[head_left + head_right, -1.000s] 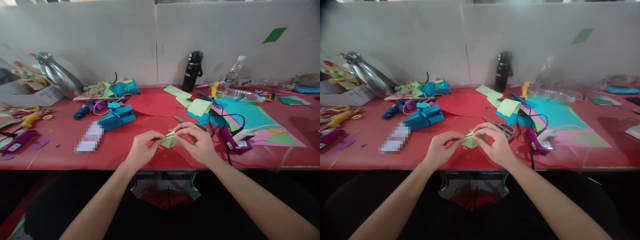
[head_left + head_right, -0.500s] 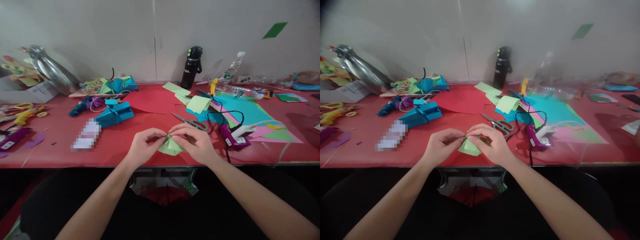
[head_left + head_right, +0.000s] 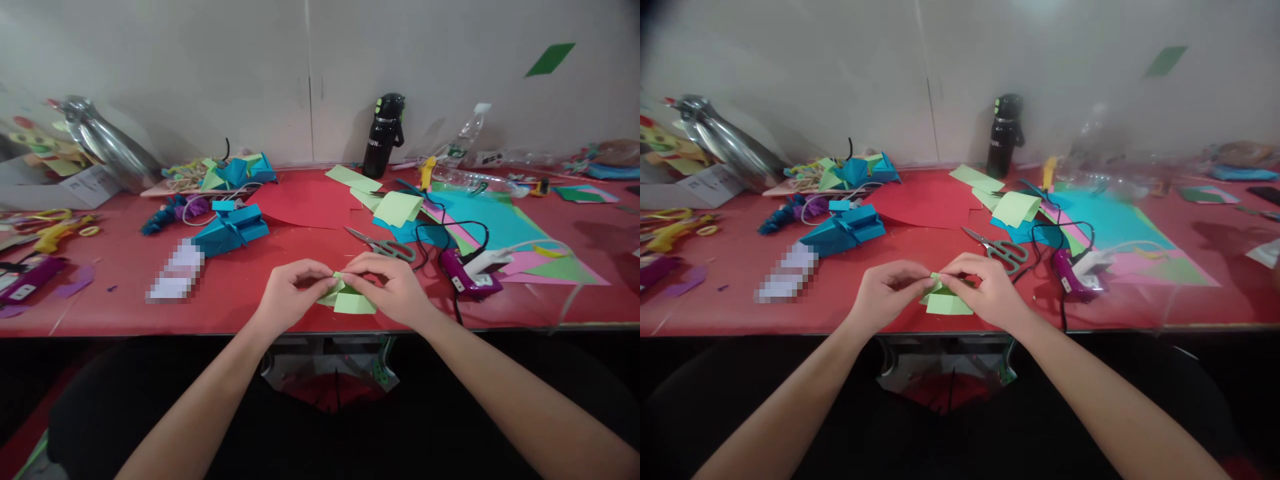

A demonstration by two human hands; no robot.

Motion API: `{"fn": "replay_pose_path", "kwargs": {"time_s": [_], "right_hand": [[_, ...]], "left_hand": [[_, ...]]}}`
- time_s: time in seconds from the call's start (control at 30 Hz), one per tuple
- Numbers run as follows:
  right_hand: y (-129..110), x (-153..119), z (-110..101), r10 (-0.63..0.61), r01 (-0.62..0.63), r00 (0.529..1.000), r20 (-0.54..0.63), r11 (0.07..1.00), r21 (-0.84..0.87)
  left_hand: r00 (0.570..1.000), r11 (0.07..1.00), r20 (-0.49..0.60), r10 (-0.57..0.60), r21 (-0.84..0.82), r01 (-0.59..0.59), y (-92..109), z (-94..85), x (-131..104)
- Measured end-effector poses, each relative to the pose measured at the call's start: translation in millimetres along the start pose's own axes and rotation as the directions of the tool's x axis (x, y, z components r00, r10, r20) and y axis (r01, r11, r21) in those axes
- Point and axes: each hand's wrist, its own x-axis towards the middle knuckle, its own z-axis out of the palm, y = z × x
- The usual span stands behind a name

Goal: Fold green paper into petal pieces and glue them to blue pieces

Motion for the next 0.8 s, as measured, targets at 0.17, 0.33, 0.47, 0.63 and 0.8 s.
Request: {"fn": "replay_pose_path", "kwargs": {"time_s": [0.17, 0.33, 0.47, 0.63, 0.8], "right_hand": [[1, 0, 1, -0.006, 0.006, 1.000, 0.006, 1.000, 0.001], [2, 3, 2, 0.018, -0.019, 0.999, 0.039, 0.999, 0.034], [-2, 7, 1, 0.041, -0.043, 0.996, 0.085, 0.999, 0.027], [-7, 7, -1, 0.024, -0.021, 0.995, 0.098, 0.999, -0.025], [-6, 2, -3, 0.043, -0.042, 0.999, 0.030, 0.998, -0.041]], "left_hand": [[0.999, 0.997, 0.025, -0.047, -0.053, 0.048, 1, -0.7, 1], [0.997, 0.997, 0.042, -0.061, -0.049, 0.063, 1, -2.6, 3], [0.996, 0.997, 0.062, -0.067, -0.038, 0.069, 5, -5.3, 3], [0.985, 0.991, 0.118, -0.123, -0.046, 0.129, 10, -8.3, 2], [0.952, 0.978, 0.223, -0.208, 0.041, 0.204, 11, -16.3, 4]]}}
